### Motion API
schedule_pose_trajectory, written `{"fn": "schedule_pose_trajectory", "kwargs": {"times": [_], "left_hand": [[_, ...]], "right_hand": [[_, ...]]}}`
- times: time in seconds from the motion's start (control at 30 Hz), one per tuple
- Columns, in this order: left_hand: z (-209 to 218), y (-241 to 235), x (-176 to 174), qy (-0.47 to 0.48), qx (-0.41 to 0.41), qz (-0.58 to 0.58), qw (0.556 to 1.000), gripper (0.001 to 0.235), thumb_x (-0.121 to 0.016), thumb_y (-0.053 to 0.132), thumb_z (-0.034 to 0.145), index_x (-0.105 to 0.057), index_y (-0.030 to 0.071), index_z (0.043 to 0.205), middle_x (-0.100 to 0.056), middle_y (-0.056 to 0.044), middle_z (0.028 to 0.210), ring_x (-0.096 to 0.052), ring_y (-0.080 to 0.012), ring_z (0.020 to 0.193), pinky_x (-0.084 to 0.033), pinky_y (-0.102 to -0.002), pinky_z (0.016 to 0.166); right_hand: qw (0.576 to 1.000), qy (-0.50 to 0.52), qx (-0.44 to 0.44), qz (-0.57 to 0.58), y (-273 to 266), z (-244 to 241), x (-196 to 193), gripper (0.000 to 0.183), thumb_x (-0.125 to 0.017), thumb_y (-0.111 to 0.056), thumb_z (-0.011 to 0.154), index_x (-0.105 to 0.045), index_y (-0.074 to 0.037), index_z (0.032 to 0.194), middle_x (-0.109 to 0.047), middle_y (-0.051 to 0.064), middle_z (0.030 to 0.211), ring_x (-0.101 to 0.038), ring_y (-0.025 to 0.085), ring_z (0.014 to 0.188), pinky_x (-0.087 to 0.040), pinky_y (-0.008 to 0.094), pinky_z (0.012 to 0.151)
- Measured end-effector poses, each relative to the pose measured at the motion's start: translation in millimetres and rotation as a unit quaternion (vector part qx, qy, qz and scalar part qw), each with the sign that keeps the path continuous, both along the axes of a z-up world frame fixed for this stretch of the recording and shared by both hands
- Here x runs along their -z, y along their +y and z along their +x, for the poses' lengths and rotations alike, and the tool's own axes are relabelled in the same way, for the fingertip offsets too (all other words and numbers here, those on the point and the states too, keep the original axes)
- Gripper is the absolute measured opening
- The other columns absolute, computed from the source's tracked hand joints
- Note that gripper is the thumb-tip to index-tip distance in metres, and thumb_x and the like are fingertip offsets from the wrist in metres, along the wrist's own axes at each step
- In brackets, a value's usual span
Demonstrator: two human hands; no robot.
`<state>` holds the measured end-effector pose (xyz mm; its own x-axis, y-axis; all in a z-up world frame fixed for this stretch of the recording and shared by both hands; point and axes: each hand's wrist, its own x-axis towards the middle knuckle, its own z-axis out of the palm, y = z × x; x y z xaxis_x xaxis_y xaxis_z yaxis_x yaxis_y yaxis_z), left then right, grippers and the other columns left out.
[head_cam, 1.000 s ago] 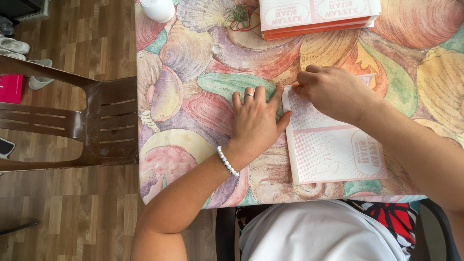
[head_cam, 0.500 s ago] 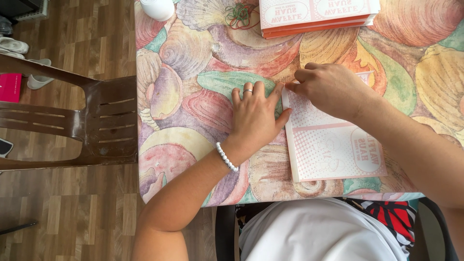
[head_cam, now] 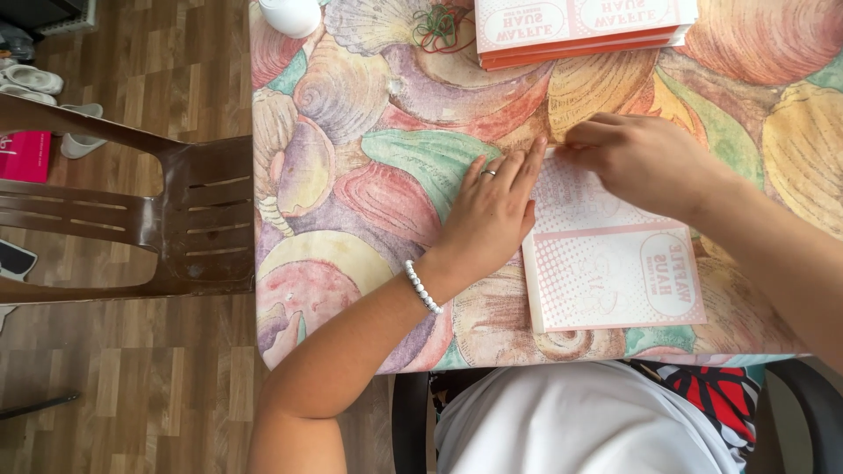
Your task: Folding flat printed paper sheets into bags and stacking them on a table.
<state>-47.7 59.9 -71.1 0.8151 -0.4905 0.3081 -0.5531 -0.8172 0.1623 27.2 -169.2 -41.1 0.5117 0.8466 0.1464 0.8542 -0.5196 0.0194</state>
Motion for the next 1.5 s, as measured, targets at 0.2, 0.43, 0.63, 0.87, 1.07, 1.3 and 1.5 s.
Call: {"fn": "schedule_pose_trajectory", "kwargs": {"times": [0.2,0.43,0.63,0.87,1.07,1.3,1.5], "left_hand": [[5.8,-7.9,-2.1,-0.024,-0.020,0.018,0.999,0.064,-0.061,0.021,0.091,-0.045,0.004,0.150,-0.057,-0.013,0.143,-0.058,-0.0263,0.120,-0.043,-0.044,0.106],[8.2,-12.7,-8.6,-0.051,-0.027,0.040,0.997,0.059,-0.062,0.024,0.083,-0.055,0.002,0.138,-0.059,-0.013,0.134,-0.058,-0.0272,0.114,-0.045,-0.042,0.095],[8.4,-17.0,-11.7,-0.066,-0.035,0.067,0.995,0.057,-0.063,0.024,0.081,-0.059,0.003,0.134,-0.061,-0.012,0.131,-0.059,-0.0269,0.110,-0.046,-0.042,0.091],[8.6,-15.7,-13.5,-0.078,-0.033,0.082,0.993,0.057,-0.064,0.024,0.082,-0.059,0.004,0.135,-0.062,-0.011,0.131,-0.059,-0.0249,0.106,-0.045,-0.041,0.092],[11.4,-16.9,-13.3,-0.092,-0.032,0.110,0.989,0.065,-0.068,0.028,0.079,-0.060,0.017,0.142,-0.060,-0.004,0.117,-0.056,-0.0247,0.099,-0.043,-0.042,0.083],[12.8,-23.9,-15.7,-0.086,-0.044,0.137,0.986,0.064,-0.072,0.031,0.076,-0.060,0.018,0.138,-0.058,0.001,0.116,-0.056,-0.0217,0.101,-0.046,-0.039,0.077],[11.3,-29.8,-6.9,-0.080,-0.061,0.180,0.979,0.066,-0.063,0.027,0.084,-0.054,0.019,0.149,-0.058,0.003,0.116,-0.054,-0.0218,0.099,-0.046,-0.043,0.083]], "right_hand": [[0.995,-0.073,0.015,0.059,-67.6,12.6,28.3,0.051,-0.063,0.008,0.076,-0.079,-0.019,0.117,-0.075,-0.007,0.126,-0.069,0.017,0.115,-0.065,0.036,0.082],[0.988,-0.082,0.094,0.088,-96.1,12.0,32.4,0.026,-0.068,-0.001,0.102,-0.082,-0.022,0.104,-0.075,-0.008,0.109,-0.070,0.015,0.095,-0.055,0.033,0.065],[0.989,-0.134,0.065,-0.010,-92.3,3.5,27.6,0.024,-0.067,-0.004,0.096,-0.075,-0.026,0.100,-0.066,-0.010,0.092,-0.064,0.016,0.087,-0.055,0.030,0.060],[0.973,-0.168,0.077,-0.137,-85.8,-6.1,23.0,0.045,-0.066,-0.010,0.093,-0.066,-0.029,0.134,-0.060,-0.014,0.091,-0.061,0.012,0.085,-0.057,0.025,0.056],[0.968,-0.163,0.082,-0.171,-69.3,-9.2,14.7,0.060,-0.063,-0.010,0.089,-0.059,-0.033,0.144,-0.062,-0.017,0.090,-0.058,0.013,0.083,-0.057,0.025,0.065],[0.969,-0.173,0.088,-0.156,-63.3,-8.3,15.1,0.051,-0.062,-0.014,0.091,-0.064,-0.034,0.138,-0.060,-0.014,0.087,-0.061,0.015,0.083,-0.058,0.026,0.066],[0.970,-0.150,0.108,-0.156,-60.7,-9.5,13.4,0.051,-0.060,-0.013,0.092,-0.065,-0.035,0.137,-0.061,-0.012,0.091,-0.061,0.016,0.083,-0.059,0.028,0.069]]}}
